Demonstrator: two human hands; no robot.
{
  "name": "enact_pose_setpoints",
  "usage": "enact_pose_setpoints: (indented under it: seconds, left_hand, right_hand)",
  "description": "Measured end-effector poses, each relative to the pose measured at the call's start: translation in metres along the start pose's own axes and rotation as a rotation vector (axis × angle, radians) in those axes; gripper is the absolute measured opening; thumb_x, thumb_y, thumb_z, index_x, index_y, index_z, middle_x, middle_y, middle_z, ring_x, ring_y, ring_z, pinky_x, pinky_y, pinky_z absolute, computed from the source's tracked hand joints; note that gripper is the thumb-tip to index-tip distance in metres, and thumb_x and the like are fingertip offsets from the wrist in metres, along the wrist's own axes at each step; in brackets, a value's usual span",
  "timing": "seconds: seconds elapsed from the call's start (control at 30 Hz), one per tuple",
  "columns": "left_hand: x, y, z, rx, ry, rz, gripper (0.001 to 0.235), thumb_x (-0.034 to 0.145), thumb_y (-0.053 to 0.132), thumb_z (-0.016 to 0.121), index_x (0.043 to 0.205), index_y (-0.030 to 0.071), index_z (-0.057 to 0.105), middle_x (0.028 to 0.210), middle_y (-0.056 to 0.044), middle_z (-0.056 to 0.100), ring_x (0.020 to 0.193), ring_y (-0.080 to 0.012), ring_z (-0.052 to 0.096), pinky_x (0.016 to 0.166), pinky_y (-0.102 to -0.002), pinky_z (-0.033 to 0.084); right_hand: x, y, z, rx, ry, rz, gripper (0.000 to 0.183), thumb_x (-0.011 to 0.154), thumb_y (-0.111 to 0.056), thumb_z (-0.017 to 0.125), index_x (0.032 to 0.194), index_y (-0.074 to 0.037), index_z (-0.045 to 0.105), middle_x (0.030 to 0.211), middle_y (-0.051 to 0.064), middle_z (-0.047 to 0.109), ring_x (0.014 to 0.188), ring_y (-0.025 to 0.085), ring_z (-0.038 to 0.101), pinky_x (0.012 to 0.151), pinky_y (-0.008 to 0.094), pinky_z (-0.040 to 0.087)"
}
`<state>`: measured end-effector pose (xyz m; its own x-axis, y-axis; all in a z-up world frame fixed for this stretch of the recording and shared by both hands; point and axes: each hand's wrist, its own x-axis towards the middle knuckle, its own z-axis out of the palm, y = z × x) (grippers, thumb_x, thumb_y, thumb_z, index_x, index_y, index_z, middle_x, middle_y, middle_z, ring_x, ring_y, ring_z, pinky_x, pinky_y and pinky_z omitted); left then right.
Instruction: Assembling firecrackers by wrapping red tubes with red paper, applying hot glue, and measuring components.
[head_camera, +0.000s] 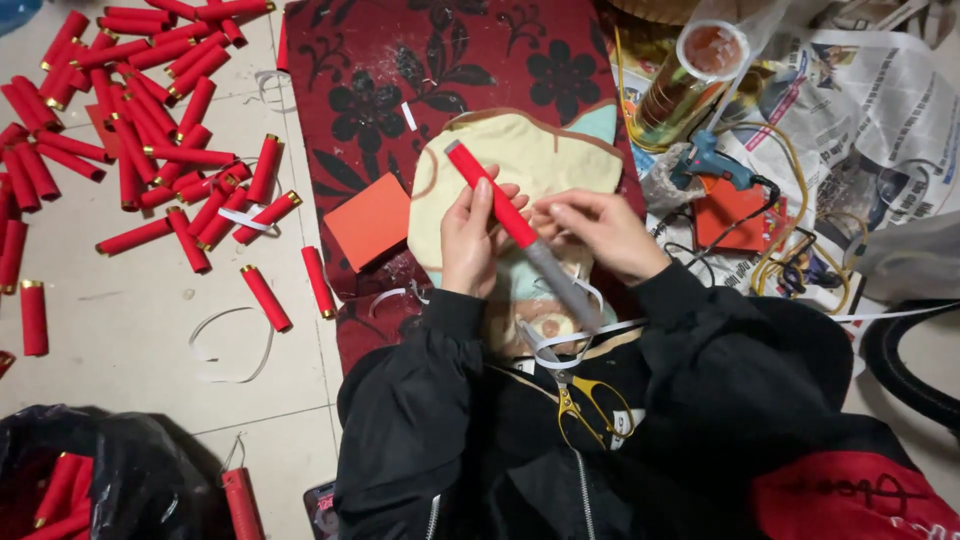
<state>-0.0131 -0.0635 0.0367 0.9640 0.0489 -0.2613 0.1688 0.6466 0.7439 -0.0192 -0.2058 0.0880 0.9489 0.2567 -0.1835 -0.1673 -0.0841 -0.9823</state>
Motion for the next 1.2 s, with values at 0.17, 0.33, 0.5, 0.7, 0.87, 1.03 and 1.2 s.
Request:
enact_pose_setpoints:
  seconds: [0.17,0.33,0.5,0.7,0.87,1.03,1.2]
  left_hand:
    - [-0.008,0.005,0.012,-0.034,-0.031,-0.038,0.041,0.090,0.031,0.038,0.114,-0.001,0.045,0.072,-0.008,0.054,0.054,-0.0108,0.054,0.042,-0.020,0.049]
    - [-0.005,0.001,0.011,-0.049,-0.002,0.044,0.042,0.091,0.032,0.033,0.112,-0.002,0.046,0.065,-0.007,0.053,0.047,-0.0098,0.052,0.038,-0.017,0.048]
    - [0.010,-0.007,-0.001,0.073,0.033,0.160,0.038,0.092,0.031,0.031,0.115,0.003,0.045,0.086,-0.008,0.060,0.074,-0.0110,0.056,0.058,-0.017,0.049]
    - [0.024,-0.009,-0.038,1.604,0.040,0.371,0.045,0.088,0.023,0.036,0.130,0.009,0.029,0.134,-0.013,0.029,0.124,-0.0365,0.022,0.097,-0.053,0.023]
    - [0.022,-0.022,-0.033,1.864,0.021,0.237,0.050,0.086,0.029,0.039,0.131,0.010,0.027,0.138,-0.012,0.020,0.127,-0.0339,0.011,0.100,-0.054,0.013]
    - [0.025,-0.021,-0.028,1.897,0.012,0.162,0.050,0.087,0.029,0.037,0.131,0.011,0.026,0.139,-0.011,0.019,0.128,-0.0334,0.009,0.099,-0.056,0.010]
    - [0.026,-0.024,-0.032,1.908,0.004,0.125,0.051,0.087,0.029,0.036,0.132,0.009,0.024,0.140,-0.010,0.016,0.128,-0.0328,0.007,0.099,-0.055,0.011]
  right_hand:
    - [0.013,0.005,-0.003,-0.019,-0.003,-0.105,0.032,0.080,-0.013,0.057,0.111,-0.006,0.052,0.097,0.010,0.058,0.084,0.011,0.056,0.069,0.025,0.050]
    - [0.015,0.028,0.021,0.323,-0.122,0.051,0.035,0.086,-0.014,0.045,0.119,-0.004,0.040,0.077,0.010,0.055,0.063,0.015,0.058,0.048,0.019,0.049]
    - [-0.010,-0.003,0.039,0.150,-0.053,0.101,0.032,0.083,-0.019,0.052,0.113,-0.007,0.052,0.091,0.006,0.058,0.066,0.008,0.051,0.051,0.023,0.050]
    - [0.069,0.034,-0.009,-0.738,0.204,-0.457,0.035,0.079,-0.022,0.063,0.112,-0.015,0.055,0.082,0.010,0.053,0.079,0.030,0.056,0.064,0.040,0.048]
    - [0.087,0.053,0.008,-1.117,0.184,-0.409,0.031,0.083,-0.023,0.053,0.113,-0.025,0.052,0.080,0.003,0.040,0.074,0.026,0.054,0.062,0.038,0.049]
    - [0.061,0.062,0.000,-1.245,0.214,-0.470,0.030,0.084,-0.021,0.050,0.114,-0.024,0.051,0.080,0.003,0.038,0.074,0.024,0.054,0.058,0.037,0.050]
    - [0.036,0.078,-0.013,-1.229,0.204,-0.355,0.030,0.084,-0.025,0.051,0.113,-0.024,0.050,0.081,0.002,0.038,0.081,0.022,0.051,0.058,0.037,0.050]
